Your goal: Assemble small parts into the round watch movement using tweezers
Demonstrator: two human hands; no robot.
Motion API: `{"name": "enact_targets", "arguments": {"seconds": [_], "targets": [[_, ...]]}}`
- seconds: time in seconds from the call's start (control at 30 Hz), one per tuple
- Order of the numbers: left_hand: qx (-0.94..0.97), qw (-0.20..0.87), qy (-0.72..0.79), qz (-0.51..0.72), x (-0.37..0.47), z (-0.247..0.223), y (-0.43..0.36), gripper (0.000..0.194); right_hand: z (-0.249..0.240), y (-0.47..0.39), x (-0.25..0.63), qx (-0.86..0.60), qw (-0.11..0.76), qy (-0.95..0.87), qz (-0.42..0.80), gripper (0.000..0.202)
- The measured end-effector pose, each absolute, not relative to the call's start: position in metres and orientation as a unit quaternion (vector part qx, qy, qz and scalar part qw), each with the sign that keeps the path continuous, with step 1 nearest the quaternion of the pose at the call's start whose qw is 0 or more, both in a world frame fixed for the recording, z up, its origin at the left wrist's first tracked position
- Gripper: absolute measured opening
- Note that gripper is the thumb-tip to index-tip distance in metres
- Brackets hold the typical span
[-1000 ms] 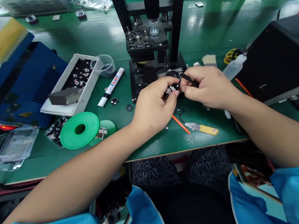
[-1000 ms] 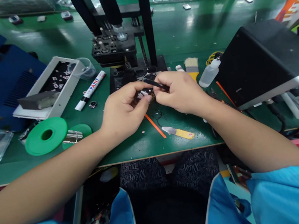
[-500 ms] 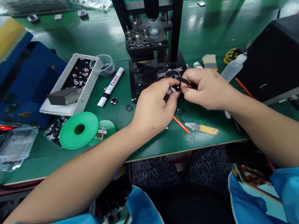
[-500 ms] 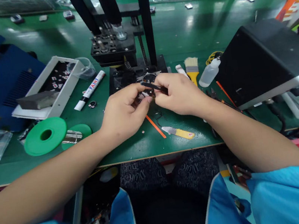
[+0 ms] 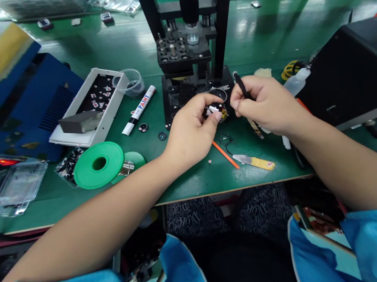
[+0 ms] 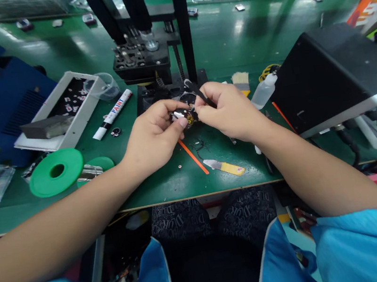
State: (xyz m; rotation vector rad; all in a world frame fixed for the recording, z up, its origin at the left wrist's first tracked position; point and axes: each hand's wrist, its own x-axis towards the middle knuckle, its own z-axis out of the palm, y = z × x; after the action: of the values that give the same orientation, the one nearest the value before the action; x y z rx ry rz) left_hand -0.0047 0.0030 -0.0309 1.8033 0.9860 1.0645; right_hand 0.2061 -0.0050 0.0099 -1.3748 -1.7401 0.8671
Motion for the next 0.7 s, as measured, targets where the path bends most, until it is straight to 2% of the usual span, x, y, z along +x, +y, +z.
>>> {"name": "enact_targets", "arguments": {"seconds": [0.13,0.27,0.7], "targets": [[0.642,0.516,0.371,0.429,-0.0037,-0.0321,0.0045,0.017,0.0063,-0.0023,0.2083,-0.521,0.402,-0.644,0.39,0.009],[0.604,0.571,0.354,0.428,-0.0023,-0.0292,0.003,0.016,0.0053,-0.0014,0.2074,-0.488,0.399,-0.632,0.451,0.011],[0.625,0.553,0.307,0.459,-0.0033,-0.0313,0.0034,0.014,0.0037,-0.0017,0.2081,-0.456,0.373,-0.611,0.53,0.012]]}}
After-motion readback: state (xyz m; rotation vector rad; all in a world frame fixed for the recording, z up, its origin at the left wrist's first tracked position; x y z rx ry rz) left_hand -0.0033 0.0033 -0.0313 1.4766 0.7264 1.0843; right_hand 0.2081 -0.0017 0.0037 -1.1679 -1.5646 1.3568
